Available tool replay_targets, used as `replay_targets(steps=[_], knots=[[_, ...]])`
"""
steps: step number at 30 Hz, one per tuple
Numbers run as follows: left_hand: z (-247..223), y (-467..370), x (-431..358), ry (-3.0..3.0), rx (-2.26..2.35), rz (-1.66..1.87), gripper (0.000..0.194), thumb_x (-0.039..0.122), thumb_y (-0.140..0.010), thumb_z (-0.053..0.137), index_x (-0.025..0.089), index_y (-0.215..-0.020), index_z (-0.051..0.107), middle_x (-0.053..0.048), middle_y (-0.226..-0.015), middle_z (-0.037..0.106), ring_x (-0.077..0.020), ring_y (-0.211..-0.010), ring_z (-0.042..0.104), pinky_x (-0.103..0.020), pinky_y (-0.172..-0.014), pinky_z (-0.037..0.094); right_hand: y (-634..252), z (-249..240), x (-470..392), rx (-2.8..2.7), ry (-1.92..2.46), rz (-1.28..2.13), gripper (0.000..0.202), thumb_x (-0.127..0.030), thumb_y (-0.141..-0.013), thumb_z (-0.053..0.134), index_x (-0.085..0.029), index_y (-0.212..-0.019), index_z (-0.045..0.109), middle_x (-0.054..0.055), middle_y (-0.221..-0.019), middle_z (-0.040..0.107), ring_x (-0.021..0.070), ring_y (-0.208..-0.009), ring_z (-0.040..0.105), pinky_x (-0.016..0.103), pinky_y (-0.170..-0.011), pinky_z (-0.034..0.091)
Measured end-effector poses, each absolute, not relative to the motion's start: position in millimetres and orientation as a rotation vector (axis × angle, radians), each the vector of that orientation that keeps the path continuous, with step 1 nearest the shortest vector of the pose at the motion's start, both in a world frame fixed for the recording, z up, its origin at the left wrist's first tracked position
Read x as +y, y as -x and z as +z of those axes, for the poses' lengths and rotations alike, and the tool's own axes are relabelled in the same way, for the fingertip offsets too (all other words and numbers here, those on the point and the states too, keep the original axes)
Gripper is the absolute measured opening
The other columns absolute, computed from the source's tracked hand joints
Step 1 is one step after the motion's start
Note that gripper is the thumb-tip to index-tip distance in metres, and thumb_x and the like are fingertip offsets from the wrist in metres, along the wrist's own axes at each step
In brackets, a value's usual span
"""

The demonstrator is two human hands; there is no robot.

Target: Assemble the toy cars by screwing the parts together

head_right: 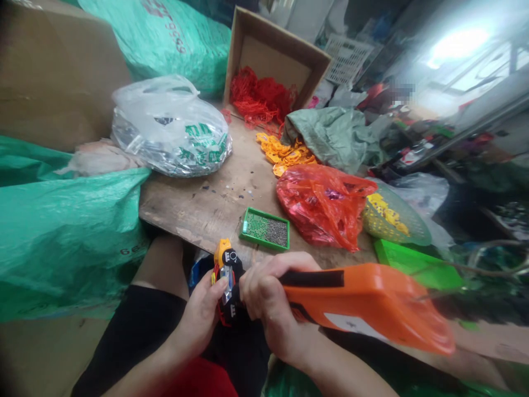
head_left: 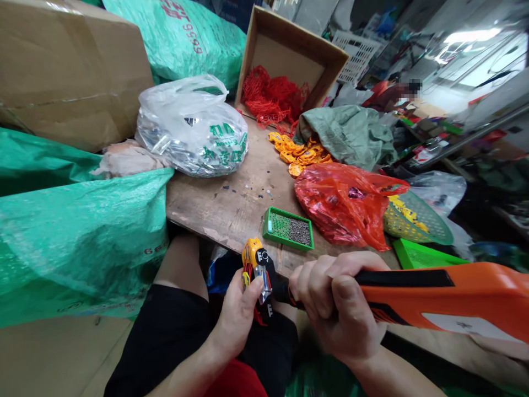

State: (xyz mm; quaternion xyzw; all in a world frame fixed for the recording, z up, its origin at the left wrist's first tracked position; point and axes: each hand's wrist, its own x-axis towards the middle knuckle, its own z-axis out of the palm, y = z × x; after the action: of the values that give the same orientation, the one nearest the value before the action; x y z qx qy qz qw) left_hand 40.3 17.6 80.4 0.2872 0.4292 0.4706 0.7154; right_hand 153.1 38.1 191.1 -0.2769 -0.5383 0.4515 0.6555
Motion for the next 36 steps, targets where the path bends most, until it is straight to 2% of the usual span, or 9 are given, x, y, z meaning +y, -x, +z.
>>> replay_targets(steps=[7, 14, 26, 32, 36], knots=[[87, -39, 18, -0.707, 1.015, 1.036, 0.050, 0.063, -0.091, 0.060, 0.016, -0.109, 0.061, -0.007, -0.097, 0.068, -0.0238, -0.091, 0.060, -0.037, -0.084, 0.051, -153, 192, 39, -1.237, 0.623, 1.013, 0.009, -0.024, -0.103, 0.058, -0.026, -0.094, 0.057, -0.012, -0.055, 0.044, 0.0072, -0.041, 0.039, 0.023, -0.048, 0.046], [87, -42, 15, -0.735, 1.059, 1.056, 0.050, 0.062, -0.094, 0.057, 0.016, -0.111, 0.061, -0.008, -0.099, 0.069, -0.0230, -0.090, 0.060, -0.035, -0.083, 0.050, -154, 192, 41, -1.203, 0.669, 1.029, 0.020, -0.026, -0.102, 0.059, -0.024, -0.083, 0.055, -0.011, -0.053, 0.042, 0.0073, -0.040, 0.038, 0.023, -0.047, 0.045], [85, -43, 15, -0.741, 1.081, 1.053, 0.048, 0.060, -0.095, 0.056, 0.016, -0.114, 0.060, -0.009, -0.104, 0.071, -0.0244, -0.093, 0.061, -0.036, -0.085, 0.049, -148, 191, 41, -1.154, 0.712, 1.033, 0.021, -0.026, -0.101, 0.062, -0.025, -0.082, 0.052, -0.012, -0.053, 0.043, 0.0067, -0.040, 0.037, 0.020, -0.044, 0.043], [90, -41, 16, -0.727, 1.091, 1.048, 0.049, 0.059, -0.094, 0.057, 0.015, -0.115, 0.061, -0.010, -0.104, 0.070, -0.0263, -0.096, 0.062, -0.038, -0.088, 0.050, -144, 194, 47, -1.117, 0.717, 1.022, 0.011, -0.025, -0.098, 0.066, -0.025, -0.091, 0.056, -0.013, -0.051, 0.043, 0.0062, -0.038, 0.036, 0.019, -0.042, 0.042], [86, -42, 15, -0.713, 1.086, 1.069, 0.050, 0.060, -0.094, 0.058, 0.016, -0.117, 0.062, -0.010, -0.107, 0.071, -0.0255, -0.096, 0.063, -0.036, -0.086, 0.049, -141, 194, 49, -1.112, 0.739, 1.028, 0.019, -0.025, -0.098, 0.065, -0.024, -0.083, 0.053, -0.013, -0.049, 0.041, 0.0060, -0.037, 0.036, 0.019, -0.042, 0.042]])
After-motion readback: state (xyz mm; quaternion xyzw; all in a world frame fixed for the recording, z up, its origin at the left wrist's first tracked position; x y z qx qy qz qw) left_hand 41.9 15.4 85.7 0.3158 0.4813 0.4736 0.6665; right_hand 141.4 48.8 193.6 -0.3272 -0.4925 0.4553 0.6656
